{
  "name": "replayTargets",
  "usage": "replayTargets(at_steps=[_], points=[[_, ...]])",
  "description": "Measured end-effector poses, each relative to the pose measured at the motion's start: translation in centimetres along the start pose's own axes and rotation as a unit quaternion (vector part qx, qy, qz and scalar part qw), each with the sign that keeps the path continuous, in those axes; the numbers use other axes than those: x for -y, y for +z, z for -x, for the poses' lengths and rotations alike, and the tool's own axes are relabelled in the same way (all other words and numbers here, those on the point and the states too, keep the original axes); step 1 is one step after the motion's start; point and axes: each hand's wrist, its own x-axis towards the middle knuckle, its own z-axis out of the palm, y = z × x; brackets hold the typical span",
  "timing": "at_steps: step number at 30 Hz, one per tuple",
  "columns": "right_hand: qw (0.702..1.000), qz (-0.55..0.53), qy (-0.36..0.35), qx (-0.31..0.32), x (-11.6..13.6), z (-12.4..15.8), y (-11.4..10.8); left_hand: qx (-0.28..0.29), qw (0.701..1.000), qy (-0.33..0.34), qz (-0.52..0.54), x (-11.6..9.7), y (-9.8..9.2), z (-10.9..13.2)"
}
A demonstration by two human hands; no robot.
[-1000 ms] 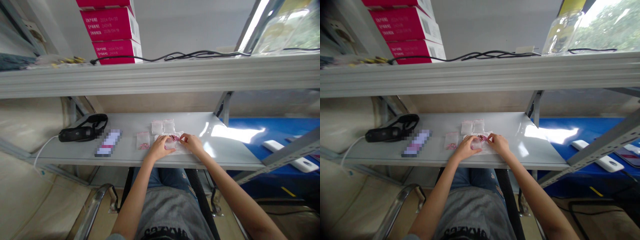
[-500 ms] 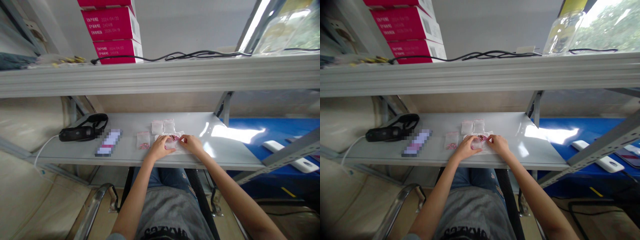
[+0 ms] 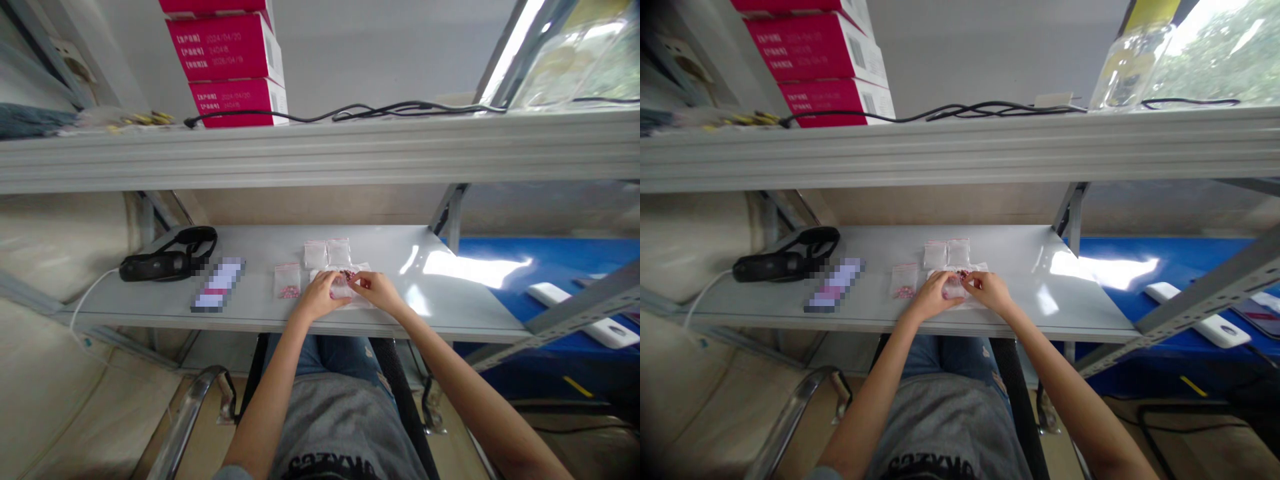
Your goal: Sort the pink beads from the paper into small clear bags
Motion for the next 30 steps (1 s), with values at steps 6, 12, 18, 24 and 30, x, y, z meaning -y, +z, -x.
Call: replayTargets(at_steps=[6,12,18,24,30], points=[[1.000,0.001,0.010,-0.022,-0.2,-0.1,0.0,0.002,1.000,-0.002,0.004,-0.1,-0.1,0.0],[0.997,0.057,0.046,-0.033,-0.7,-1.1,0.0,-0.003,1.000,0.001,-0.005,0.2,0.1,0.0],[0.985,0.150,0.088,-0.020,0.5,-2.4,0.4,-0.003,1.000,0.001,-0.008,0.3,0.2,0.0],[0.973,0.206,0.105,-0.005,0.9,-3.0,0.8,0.001,1.000,0.001,-0.003,0.1,0.1,0.0],[0.973,0.205,0.109,-0.006,1.1,-3.2,0.8,-0.002,1.000,0.003,0.002,0.2,0.2,0.0]])
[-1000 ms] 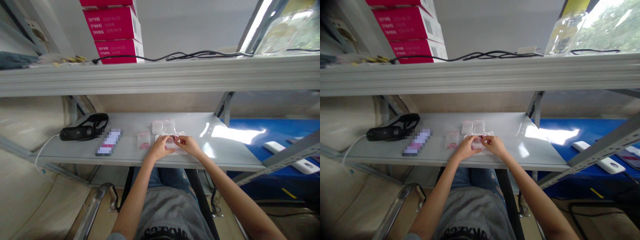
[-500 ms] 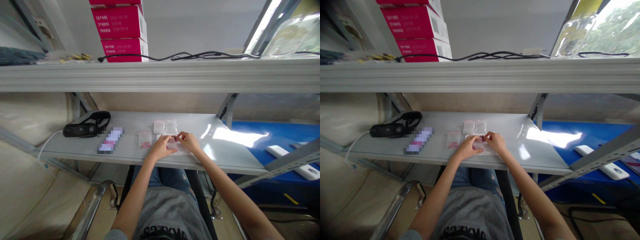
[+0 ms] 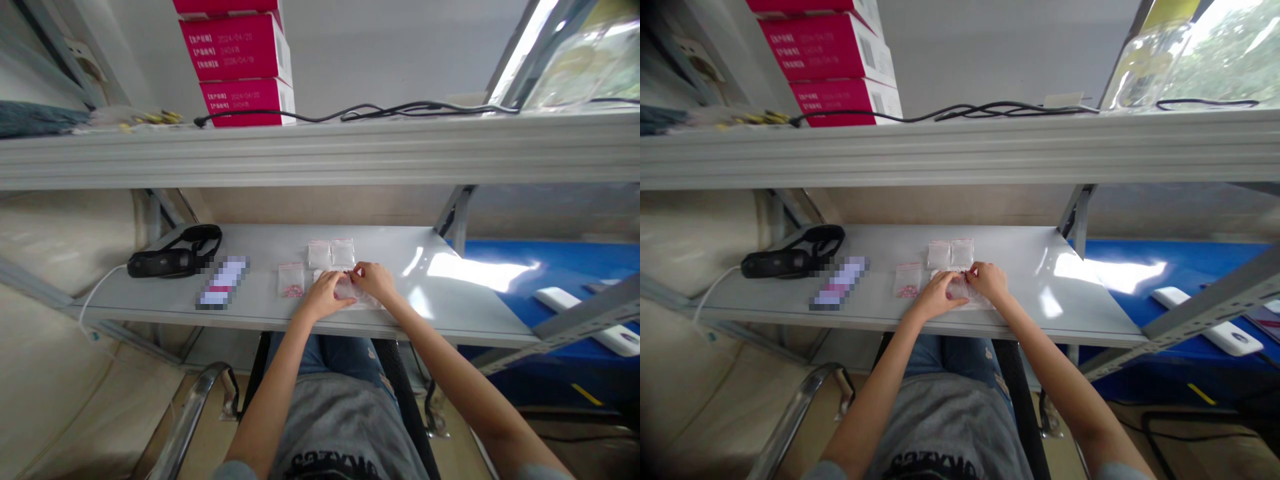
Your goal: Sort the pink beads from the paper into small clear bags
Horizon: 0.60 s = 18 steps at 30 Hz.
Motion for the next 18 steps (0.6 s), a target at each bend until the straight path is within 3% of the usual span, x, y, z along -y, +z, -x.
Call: replayTargets(at_steps=[7,18], points=[[0.994,-0.108,-0.008,-0.002,-1.0,0.3,-0.6,-0.001,1.000,0.009,-0.008,0.1,-0.1,0.1],[0.954,-0.279,-0.106,0.036,-1.6,2.1,-0.1,-0.006,1.000,-0.002,-0.007,0.1,-0.1,-0.1]])
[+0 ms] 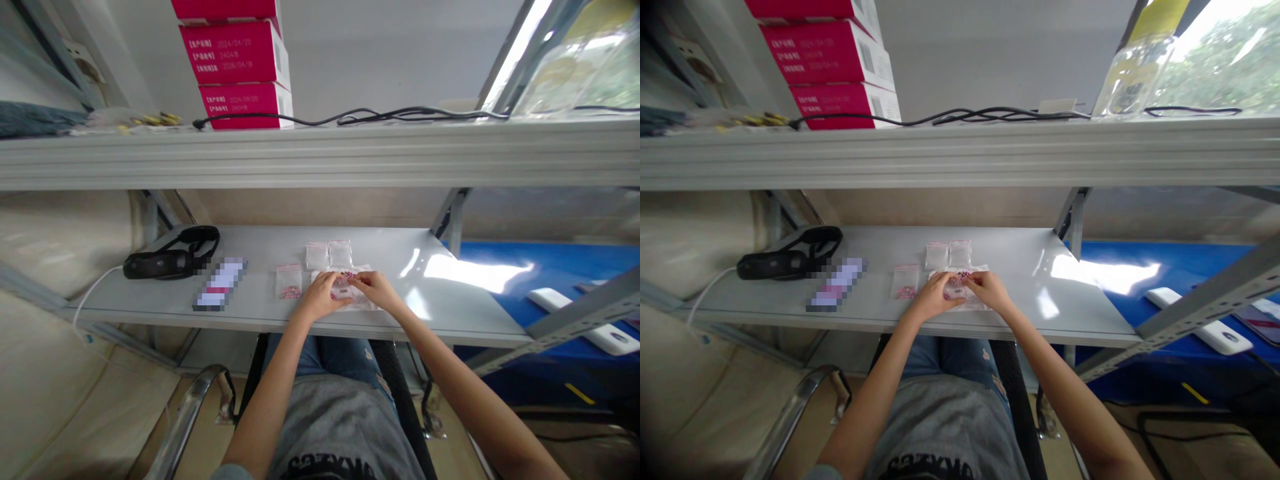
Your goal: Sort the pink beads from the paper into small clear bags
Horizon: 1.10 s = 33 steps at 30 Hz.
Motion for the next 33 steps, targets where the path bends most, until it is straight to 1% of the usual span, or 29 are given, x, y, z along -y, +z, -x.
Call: replayTargets(at_steps=[3,7,9,11,14,18,21,24,26,29,31,33], points=[[0.999,-0.028,-0.016,0.010,0.1,0.3,-0.2,0.002,1.000,-0.003,0.000,-0.1,-0.1,0.0],[0.996,-0.038,-0.045,0.071,0.4,0.7,-0.2,-0.004,1.000,-0.008,0.003,0.0,0.0,0.1],[0.995,-0.028,-0.057,0.077,0.6,0.8,-0.2,-0.008,1.000,-0.009,0.009,0.0,0.0,0.0],[0.996,-0.013,-0.060,0.058,0.8,0.9,-0.2,-0.013,0.999,-0.017,0.033,0.1,0.1,-0.1],[0.998,0.013,-0.065,0.006,1.5,0.9,-0.6,-0.035,0.992,-0.052,0.110,0.2,-0.1,-0.4],[0.994,0.026,-0.082,-0.068,2.7,1.1,-1.3,-0.072,0.966,-0.098,0.228,0.2,-0.7,-1.1],[0.990,-0.004,-0.079,-0.117,3.1,1.3,-1.5,-0.106,0.943,-0.117,0.293,0.0,-1.2,-1.6],[0.983,-0.090,-0.056,-0.148,3.1,1.3,-1.4,-0.127,0.925,-0.136,0.330,-0.4,-1.4,-1.8],[0.976,-0.167,-0.032,-0.136,2.9,1.2,-1.2,-0.149,0.915,-0.145,0.346,-0.7,-1.3,-1.9],[0.963,-0.262,0.019,-0.067,2.8,1.1,-0.9,-0.186,0.898,-0.151,0.369,-1.2,-1.1,-2.0],[0.949,-0.311,0.057,-0.020,2.8,1.1,-0.6,-0.192,0.889,-0.154,0.385,-1.4,-0.9,-2.1],[0.932,-0.353,0.085,0.001,2.8,1.0,-0.2,-0.189,0.884,-0.156,0.397,-1.4,-0.8,-2.2]])
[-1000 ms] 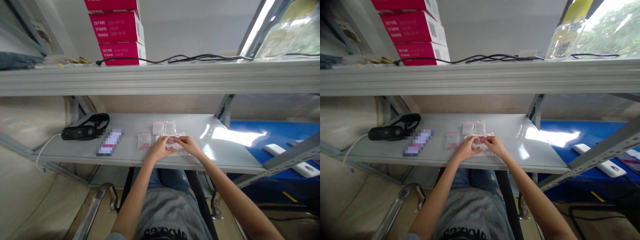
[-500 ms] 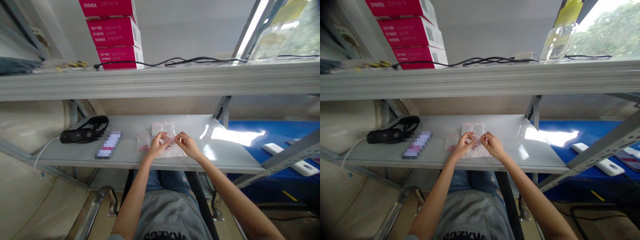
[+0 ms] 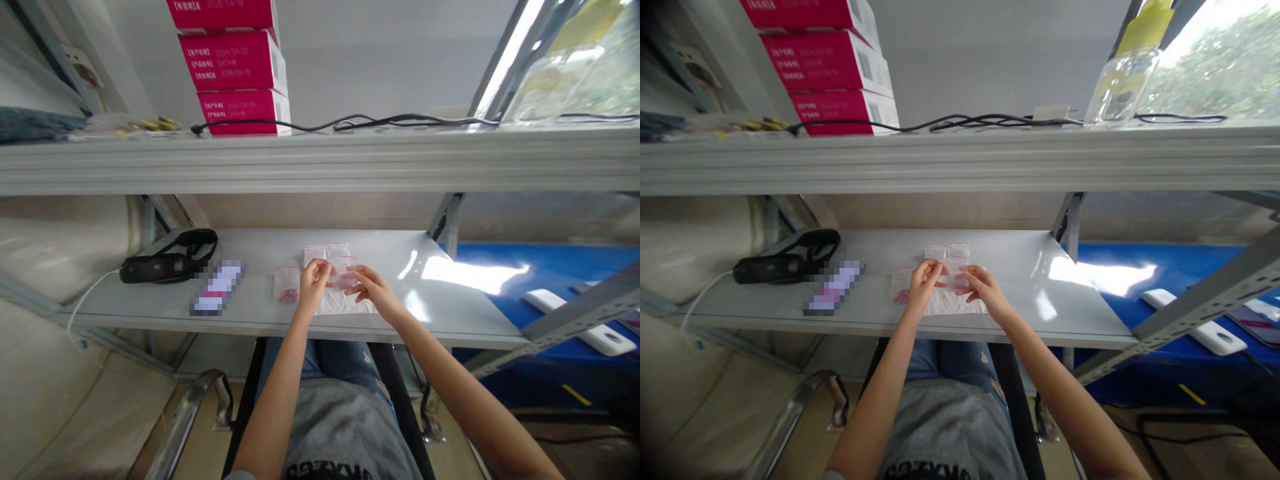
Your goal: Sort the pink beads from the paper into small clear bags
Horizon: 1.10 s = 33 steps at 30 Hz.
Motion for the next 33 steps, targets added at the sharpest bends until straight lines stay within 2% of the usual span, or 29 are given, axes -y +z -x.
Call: replayTargets(at_steps=[5,8,14,20,28,31,33], points=[[0.999,-0.051,0.001,-0.013,-0.7,-0.3,0.7,0.009,1.000,-0.007,-0.019,0.9,0.0,-0.6],[0.998,-0.045,-0.019,-0.031,-1.0,-0.4,1.1,0.016,0.999,-0.009,-0.034,1.4,0.2,-0.7],[0.996,-0.034,-0.057,-0.062,-1.8,-0.7,1.4,0.034,0.999,-0.020,0.012,1.9,0.5,-0.1],[0.994,-0.025,-0.073,-0.084,-2.8,-1.1,1.4,0.036,0.998,-0.012,-0.045,2.3,0.1,0.1],[0.985,0.055,-0.123,-0.112,-3.2,-1.0,1.2,0.014,0.988,0.071,-0.133,1.3,0.1,0.8],[0.978,0.086,-0.139,-0.126,-2.9,-0.7,1.2,0.012,0.991,0.071,-0.115,1.4,0.1,0.8],[0.977,0.086,-0.146,-0.126,-2.8,-0.5,1.3,0.032,0.996,0.041,-0.071,1.6,0.2,0.8]])
